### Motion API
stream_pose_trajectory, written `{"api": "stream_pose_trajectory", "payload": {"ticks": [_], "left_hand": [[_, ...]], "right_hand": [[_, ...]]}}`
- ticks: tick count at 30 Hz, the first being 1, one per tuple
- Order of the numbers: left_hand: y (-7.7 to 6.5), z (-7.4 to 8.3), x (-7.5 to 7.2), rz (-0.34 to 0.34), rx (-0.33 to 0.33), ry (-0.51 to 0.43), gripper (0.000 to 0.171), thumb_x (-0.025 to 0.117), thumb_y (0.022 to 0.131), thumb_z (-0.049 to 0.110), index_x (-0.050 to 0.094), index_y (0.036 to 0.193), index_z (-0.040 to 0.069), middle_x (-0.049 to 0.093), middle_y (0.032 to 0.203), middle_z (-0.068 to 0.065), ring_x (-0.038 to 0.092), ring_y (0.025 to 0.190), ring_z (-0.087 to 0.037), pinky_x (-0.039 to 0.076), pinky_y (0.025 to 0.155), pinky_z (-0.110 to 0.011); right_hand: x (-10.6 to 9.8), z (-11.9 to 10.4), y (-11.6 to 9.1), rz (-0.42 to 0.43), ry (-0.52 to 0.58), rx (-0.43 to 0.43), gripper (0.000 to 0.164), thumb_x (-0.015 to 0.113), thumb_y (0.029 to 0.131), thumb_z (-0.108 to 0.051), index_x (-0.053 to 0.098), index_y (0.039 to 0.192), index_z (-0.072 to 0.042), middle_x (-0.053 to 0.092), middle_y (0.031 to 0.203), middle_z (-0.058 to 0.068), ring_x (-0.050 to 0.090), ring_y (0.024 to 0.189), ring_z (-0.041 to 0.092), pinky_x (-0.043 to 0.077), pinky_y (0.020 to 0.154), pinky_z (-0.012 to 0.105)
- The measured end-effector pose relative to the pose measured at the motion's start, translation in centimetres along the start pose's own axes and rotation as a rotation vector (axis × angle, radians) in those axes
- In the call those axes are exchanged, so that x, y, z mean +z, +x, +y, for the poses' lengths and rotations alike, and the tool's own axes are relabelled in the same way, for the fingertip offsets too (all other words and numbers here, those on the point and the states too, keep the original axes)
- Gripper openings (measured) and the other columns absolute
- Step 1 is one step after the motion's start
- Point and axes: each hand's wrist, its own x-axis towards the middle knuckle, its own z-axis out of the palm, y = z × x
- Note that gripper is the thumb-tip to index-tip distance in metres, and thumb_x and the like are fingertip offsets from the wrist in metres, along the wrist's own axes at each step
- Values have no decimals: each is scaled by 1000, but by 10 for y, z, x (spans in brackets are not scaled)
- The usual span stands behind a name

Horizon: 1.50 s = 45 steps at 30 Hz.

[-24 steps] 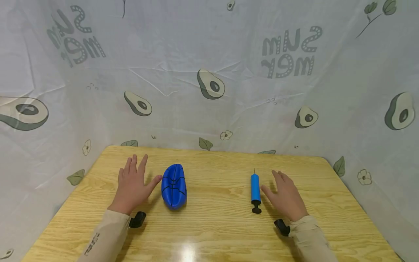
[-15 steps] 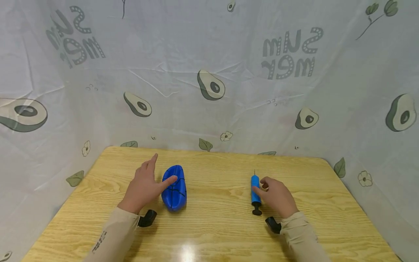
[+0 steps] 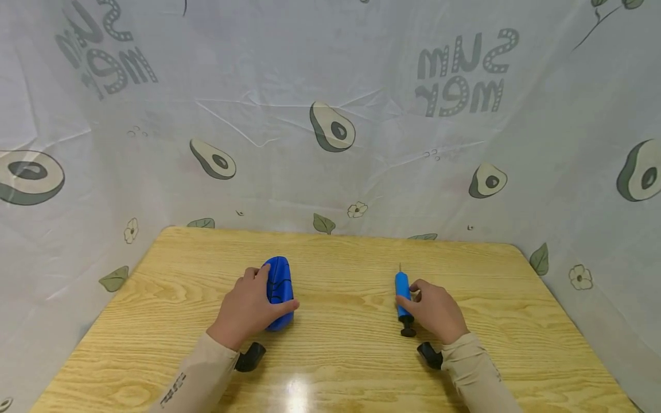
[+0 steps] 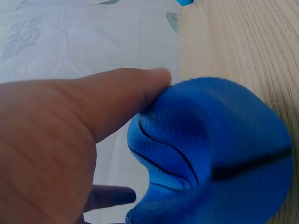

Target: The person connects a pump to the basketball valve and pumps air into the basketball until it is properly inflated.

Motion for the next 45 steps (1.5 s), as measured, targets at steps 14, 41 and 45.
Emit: {"api": "stream_pose_trajectory", "payload": {"ticks": [14,41,45], "left_hand": [[2,-5,-5,-31,162,-11,42,71,92,27,67,130,10,37,159,-24,47,138,-45,55,100,-59],[12,-16,-9,-81,330,-52,31,60,91,1,71,119,9,42,156,-22,42,142,-45,47,110,-59],[16,-18,-13,-114,333,-65,29,58,89,-5,69,113,9,41,157,-22,45,140,-45,49,108,-57]], "right_hand": [[2,-3,-3,-16,26,-35,28,80,93,-25,67,104,-3,65,80,0,59,66,12,51,56,31],[2,-1,-4,-17,0,-123,20,81,91,-17,72,107,-9,65,89,0,60,77,12,54,66,34],[1,-3,-2,-11,-17,-142,19,82,91,-17,72,106,-11,66,91,0,61,79,12,55,68,35]]}}
